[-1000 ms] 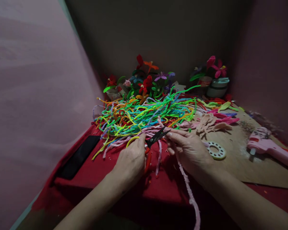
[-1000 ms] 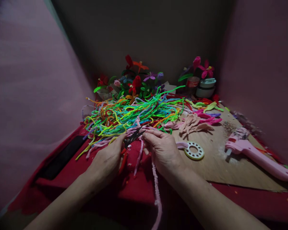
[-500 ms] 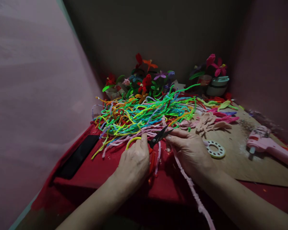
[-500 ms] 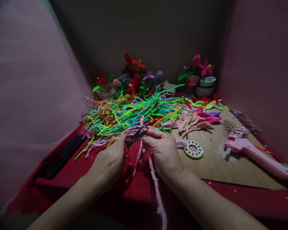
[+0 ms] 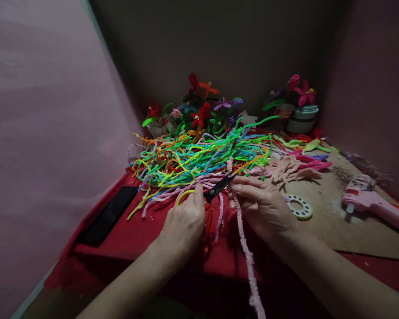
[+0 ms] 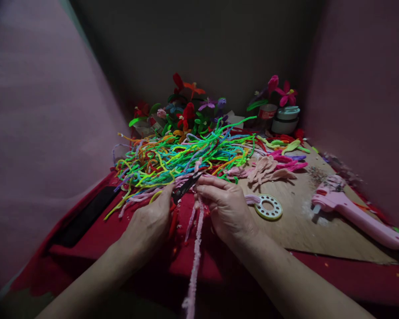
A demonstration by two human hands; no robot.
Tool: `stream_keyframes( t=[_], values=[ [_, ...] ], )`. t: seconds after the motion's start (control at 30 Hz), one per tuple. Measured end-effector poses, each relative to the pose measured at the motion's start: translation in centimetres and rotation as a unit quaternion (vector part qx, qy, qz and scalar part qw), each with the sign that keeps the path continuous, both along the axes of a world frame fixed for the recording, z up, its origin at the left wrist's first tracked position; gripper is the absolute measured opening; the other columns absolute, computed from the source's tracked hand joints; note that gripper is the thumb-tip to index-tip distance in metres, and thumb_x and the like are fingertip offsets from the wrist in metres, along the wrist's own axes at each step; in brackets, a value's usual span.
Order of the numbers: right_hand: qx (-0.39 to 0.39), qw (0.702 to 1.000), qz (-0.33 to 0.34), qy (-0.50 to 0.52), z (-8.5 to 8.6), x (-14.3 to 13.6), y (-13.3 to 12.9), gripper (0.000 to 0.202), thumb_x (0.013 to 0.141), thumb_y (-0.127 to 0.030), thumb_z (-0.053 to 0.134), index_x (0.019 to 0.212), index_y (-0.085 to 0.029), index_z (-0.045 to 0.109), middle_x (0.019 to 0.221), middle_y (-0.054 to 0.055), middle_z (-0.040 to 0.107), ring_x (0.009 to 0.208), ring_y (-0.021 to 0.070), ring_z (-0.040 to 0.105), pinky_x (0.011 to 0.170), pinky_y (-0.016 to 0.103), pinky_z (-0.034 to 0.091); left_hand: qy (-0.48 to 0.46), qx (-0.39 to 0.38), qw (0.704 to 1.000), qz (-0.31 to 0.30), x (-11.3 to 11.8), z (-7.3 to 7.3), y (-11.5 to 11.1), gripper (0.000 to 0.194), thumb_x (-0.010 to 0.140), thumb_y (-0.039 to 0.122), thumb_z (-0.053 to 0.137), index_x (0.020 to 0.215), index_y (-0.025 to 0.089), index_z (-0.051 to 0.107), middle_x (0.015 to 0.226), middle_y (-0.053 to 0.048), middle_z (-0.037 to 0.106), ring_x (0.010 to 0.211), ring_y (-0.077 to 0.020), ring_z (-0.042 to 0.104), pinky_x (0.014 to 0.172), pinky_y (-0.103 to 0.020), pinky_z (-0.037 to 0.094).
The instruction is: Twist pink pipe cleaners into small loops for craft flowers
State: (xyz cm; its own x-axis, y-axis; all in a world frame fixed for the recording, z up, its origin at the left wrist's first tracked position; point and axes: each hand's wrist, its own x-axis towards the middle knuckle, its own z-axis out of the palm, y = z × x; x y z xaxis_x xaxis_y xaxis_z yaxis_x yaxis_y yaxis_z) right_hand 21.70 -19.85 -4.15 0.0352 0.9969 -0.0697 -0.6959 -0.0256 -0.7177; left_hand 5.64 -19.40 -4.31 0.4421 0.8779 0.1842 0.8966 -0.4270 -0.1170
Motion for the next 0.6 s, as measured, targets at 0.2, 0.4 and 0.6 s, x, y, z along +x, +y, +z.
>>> stream_keyframes(
  t=[0.2,0.4,0.6],
  values=[
    [0.015,1.0,-0.003,-0.014,-0.1,-0.1,0.4,0.013,0.054,-0.008,0.068,0.063,-0.017,0.069,0.066,0.0,0.066,0.064,0.0098,0.057,0.064,0.022,0.042,-0.064,-0.046,0.996,-0.052,-0.5,-0.6,0.3,0.058,0.077,0.003,0.031,0.134,0.01,0.019,0.107,-0.017,0.057,0.098,-0.0218,0.057,0.077,-0.034,0.049],
    [0.029,0.999,-0.017,-0.036,-0.1,-0.3,0.2,0.013,0.055,-0.008,0.067,0.064,-0.018,0.069,0.066,0.0,0.066,0.064,0.0103,0.056,0.065,0.022,0.042,-0.029,0.022,0.998,-0.043,-0.3,-1.2,0.3,0.058,0.076,0.002,0.033,0.133,0.006,0.02,0.104,-0.017,0.057,0.104,-0.0235,0.053,0.077,-0.033,0.049],
    [0.016,0.999,-0.017,-0.049,-0.2,-0.2,0.2,0.013,0.055,-0.011,0.069,0.066,-0.018,0.069,0.069,0.001,0.066,0.062,0.0109,0.055,0.062,0.024,0.042,-0.007,0.041,0.999,-0.029,-0.1,-1.1,0.4,0.058,0.077,0.003,0.033,0.133,0.005,0.021,0.106,-0.019,0.057,0.096,-0.0223,0.058,0.071,-0.031,0.05]
  ],
)
